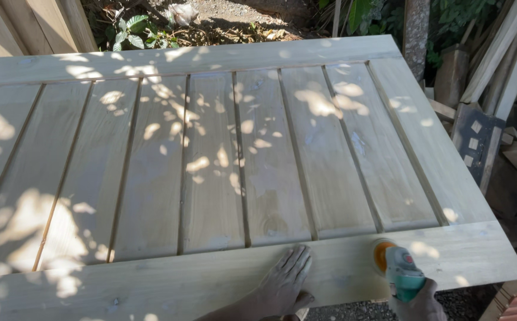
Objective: The person uses an orbital sander to smooth the surface of a large wooden door laid flat on the ground. They systematically move the sander across the panels and frame, occasionally repositioning the power cord and using their left hand to steady the door.
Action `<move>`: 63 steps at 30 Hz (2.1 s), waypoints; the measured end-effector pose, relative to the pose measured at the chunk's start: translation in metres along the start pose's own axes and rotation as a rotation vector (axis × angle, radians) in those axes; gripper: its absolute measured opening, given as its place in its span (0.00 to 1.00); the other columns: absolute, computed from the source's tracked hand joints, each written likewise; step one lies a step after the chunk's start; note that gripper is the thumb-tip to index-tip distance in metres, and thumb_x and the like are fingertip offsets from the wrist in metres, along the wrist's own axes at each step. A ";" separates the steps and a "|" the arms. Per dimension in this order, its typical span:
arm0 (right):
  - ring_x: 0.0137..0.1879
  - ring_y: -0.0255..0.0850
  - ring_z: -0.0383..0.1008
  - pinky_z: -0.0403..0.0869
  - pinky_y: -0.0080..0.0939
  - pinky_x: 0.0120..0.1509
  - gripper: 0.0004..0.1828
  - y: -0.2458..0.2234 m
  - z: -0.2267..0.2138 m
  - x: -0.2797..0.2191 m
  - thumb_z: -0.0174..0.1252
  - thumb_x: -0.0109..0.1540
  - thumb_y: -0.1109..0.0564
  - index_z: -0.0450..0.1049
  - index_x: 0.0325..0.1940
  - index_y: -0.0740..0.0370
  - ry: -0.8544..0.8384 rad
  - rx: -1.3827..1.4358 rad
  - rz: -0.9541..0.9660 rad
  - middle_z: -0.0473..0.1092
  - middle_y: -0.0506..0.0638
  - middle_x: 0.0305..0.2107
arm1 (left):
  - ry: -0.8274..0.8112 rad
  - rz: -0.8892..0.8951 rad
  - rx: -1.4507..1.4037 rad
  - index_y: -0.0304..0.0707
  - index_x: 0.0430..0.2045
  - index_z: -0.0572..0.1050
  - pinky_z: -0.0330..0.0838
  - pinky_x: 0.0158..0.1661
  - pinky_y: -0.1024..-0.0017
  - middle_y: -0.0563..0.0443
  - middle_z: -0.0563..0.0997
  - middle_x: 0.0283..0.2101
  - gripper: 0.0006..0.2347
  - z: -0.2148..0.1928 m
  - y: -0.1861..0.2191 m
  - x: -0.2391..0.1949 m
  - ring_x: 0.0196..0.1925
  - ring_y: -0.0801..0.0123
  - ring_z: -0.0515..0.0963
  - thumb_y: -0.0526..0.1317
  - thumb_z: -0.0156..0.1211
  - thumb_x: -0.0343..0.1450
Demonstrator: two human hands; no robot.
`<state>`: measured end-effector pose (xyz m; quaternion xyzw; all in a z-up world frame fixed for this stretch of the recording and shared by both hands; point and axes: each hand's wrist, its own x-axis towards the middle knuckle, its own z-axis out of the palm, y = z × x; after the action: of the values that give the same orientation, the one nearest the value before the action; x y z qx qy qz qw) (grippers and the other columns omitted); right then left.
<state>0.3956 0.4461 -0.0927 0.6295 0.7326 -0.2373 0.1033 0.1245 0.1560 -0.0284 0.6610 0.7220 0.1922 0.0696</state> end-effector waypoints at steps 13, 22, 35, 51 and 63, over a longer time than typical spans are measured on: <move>0.49 0.57 0.84 0.79 0.54 0.62 0.62 -0.009 -0.022 -0.001 0.76 0.47 0.49 0.41 0.74 0.48 -0.179 -0.011 -0.120 0.77 0.62 0.43 | 0.086 -0.188 0.036 0.06 0.65 0.51 0.35 0.71 0.43 0.14 0.49 0.72 0.38 0.042 0.034 -0.030 0.77 0.31 0.42 0.54 0.53 0.77; 0.50 0.61 0.83 0.80 0.56 0.60 0.62 -0.038 -0.013 -0.010 0.78 0.46 0.45 0.44 0.72 0.53 -0.112 -0.082 -0.134 0.76 0.67 0.44 | 0.282 -0.289 0.093 0.25 0.67 0.60 0.52 0.72 0.54 0.33 0.64 0.71 0.24 0.182 0.064 -0.060 0.74 0.50 0.64 0.45 0.46 0.80; 0.46 0.65 0.79 0.76 0.64 0.56 0.38 -0.254 0.035 -0.252 0.62 0.57 0.51 0.48 0.63 0.56 -0.365 -0.155 -0.724 0.77 0.67 0.35 | 0.535 -1.059 -2.320 0.26 0.64 0.69 0.74 0.57 0.72 0.43 0.82 0.55 0.23 0.125 0.014 -0.116 0.54 0.68 0.82 0.46 0.53 0.77; 0.45 0.63 0.80 0.76 0.63 0.58 0.41 -0.268 0.049 -0.285 0.60 0.55 0.53 0.47 0.68 0.54 -0.446 -0.197 -0.776 0.77 0.67 0.35 | 0.513 -1.066 -2.144 0.23 0.62 0.69 0.67 0.64 0.70 0.40 0.81 0.59 0.28 0.120 0.007 -0.147 0.63 0.64 0.79 0.50 0.58 0.74; 0.45 0.63 0.83 0.80 0.58 0.57 0.53 -0.134 0.039 -0.147 0.69 0.49 0.50 0.45 0.70 0.55 -0.099 -0.069 -0.311 0.78 0.68 0.36 | -0.168 -0.851 -1.924 0.37 0.61 0.72 0.70 0.48 0.73 0.53 0.79 0.51 0.23 0.105 0.069 0.002 0.50 0.75 0.76 0.54 0.57 0.77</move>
<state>0.2869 0.2863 -0.0312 0.4921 0.8231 -0.2556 0.1228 0.2255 0.1814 -0.0987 0.0306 0.4308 0.5972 0.6759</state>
